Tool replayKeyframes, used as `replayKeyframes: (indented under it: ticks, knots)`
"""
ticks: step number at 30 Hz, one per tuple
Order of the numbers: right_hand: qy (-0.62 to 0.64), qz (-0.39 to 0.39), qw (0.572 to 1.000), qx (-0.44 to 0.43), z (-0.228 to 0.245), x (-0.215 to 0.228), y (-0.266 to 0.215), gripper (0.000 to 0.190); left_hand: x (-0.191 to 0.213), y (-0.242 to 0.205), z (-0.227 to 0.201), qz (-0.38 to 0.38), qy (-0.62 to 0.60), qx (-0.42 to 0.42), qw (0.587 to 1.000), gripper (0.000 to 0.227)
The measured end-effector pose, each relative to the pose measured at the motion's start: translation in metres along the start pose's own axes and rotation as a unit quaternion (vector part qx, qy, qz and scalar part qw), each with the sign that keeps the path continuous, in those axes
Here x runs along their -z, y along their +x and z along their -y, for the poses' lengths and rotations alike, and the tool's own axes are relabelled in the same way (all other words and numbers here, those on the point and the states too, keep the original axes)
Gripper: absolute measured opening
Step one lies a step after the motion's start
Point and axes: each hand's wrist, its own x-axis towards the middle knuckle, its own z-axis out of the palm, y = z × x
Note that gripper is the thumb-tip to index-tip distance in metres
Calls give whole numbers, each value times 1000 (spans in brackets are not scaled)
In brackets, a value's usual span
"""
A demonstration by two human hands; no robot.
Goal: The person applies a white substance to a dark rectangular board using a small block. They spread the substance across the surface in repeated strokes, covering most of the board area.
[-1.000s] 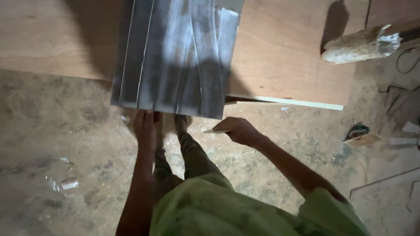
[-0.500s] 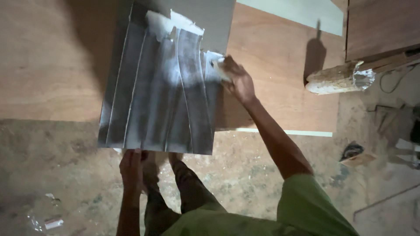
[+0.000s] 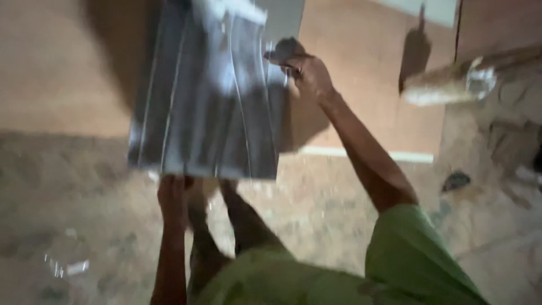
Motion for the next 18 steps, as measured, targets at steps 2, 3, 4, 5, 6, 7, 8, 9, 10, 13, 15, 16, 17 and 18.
replayKeyframes:
  ticks: [2, 3, 4, 5, 6, 7, 8, 9, 10, 13, 15, 16, 17, 18]
  knots:
    - [-28, 58, 997, -44, 20, -15, -47, 26, 6, -10, 6, 5, 64, -80, 995, 29]
    - [72, 88, 978, -177, 30, -21, -68, 24, 7, -13, 7, 14, -6, -37, 999, 28]
    - [170, 114, 930, -306, 47, -28, -96, 25, 9, -20, 7, 23, -77, 7, 997, 27]
    - [258, 127, 862, -418, 59, -30, -110, 29, 5, -12, 4, 31, -152, 39, 987, 26]
    - [105, 130, 975, -148, 74, -35, -122, 28, 2, -6, 0, 30, -129, 29, 991, 26]
    - [-63, 118, 982, 133, 89, -43, -138, 34, 0, -5, -2, 30, -104, 24, 994, 26]
    - [-47, 104, 992, 56, 105, -50, -160, 30, -1, -4, -4, 30, -80, 18, 996, 26]
    - [-29, 90, 995, -22, 123, -56, -188, 31, -1, -6, -6, 41, -119, 22, 992, 24]
    - [-10, 119, 991, -65, 140, -63, -214, 33, 0, -9, -7, 52, -158, 26, 986, 23]
    - [37, 231, 967, -102, 172, -77, -275, 48, 0, -8, -8, 56, -153, 45, 986, 23]
    - [29, 179, 981, -76, 163, -74, -282, 41, 0, -2, -6, 50, -123, 45, 990, 23]
    - [24, 154, 986, -61, 154, -70, -277, 38, 0, -1, -3, 48, -117, 39, 991, 22]
    - [58, 94, 989, -103, 137, -65, -263, 26, 5, -6, 1, 45, -105, 39, 993, 21]
    - [91, 33, 985, -144, 114, -56, -239, 19, 10, -12, 4, 31, -22, 24, 999, 21]
